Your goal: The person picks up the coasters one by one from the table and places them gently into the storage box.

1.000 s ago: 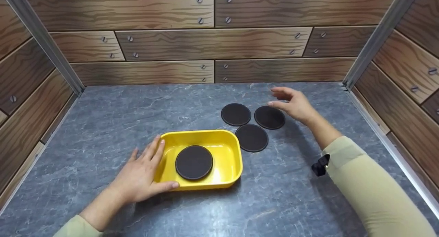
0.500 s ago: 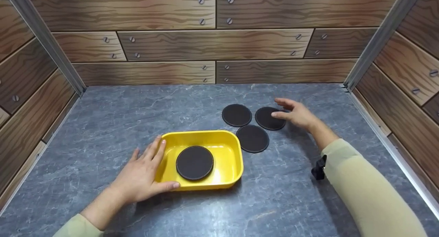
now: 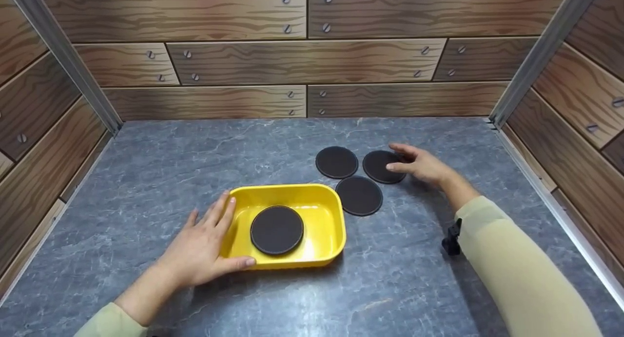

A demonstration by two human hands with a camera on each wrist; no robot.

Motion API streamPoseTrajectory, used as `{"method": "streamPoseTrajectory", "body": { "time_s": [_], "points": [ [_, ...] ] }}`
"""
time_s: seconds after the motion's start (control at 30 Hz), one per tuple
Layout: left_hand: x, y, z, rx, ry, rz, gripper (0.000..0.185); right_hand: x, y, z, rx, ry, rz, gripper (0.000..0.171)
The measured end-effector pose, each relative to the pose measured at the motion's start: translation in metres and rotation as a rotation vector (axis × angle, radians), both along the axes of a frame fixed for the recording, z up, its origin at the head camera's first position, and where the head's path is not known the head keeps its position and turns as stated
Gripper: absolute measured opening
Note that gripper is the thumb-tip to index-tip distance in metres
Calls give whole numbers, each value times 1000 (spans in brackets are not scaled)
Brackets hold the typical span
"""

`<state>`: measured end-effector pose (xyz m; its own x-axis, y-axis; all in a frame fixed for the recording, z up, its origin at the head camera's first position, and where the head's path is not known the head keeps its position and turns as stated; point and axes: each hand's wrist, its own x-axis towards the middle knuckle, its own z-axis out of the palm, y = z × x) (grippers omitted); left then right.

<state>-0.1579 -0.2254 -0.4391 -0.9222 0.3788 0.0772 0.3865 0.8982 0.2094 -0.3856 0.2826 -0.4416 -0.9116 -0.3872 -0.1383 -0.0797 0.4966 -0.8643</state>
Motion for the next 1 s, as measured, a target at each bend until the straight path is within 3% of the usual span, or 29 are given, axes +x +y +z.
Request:
{"method": "streamPoseTrajectory", "body": {
  "time_s": [1.0],
  "points": [
    [-1,2,1,4,-24,9,124,3,-9,-3,89,-11,-43,93]
  ]
}}
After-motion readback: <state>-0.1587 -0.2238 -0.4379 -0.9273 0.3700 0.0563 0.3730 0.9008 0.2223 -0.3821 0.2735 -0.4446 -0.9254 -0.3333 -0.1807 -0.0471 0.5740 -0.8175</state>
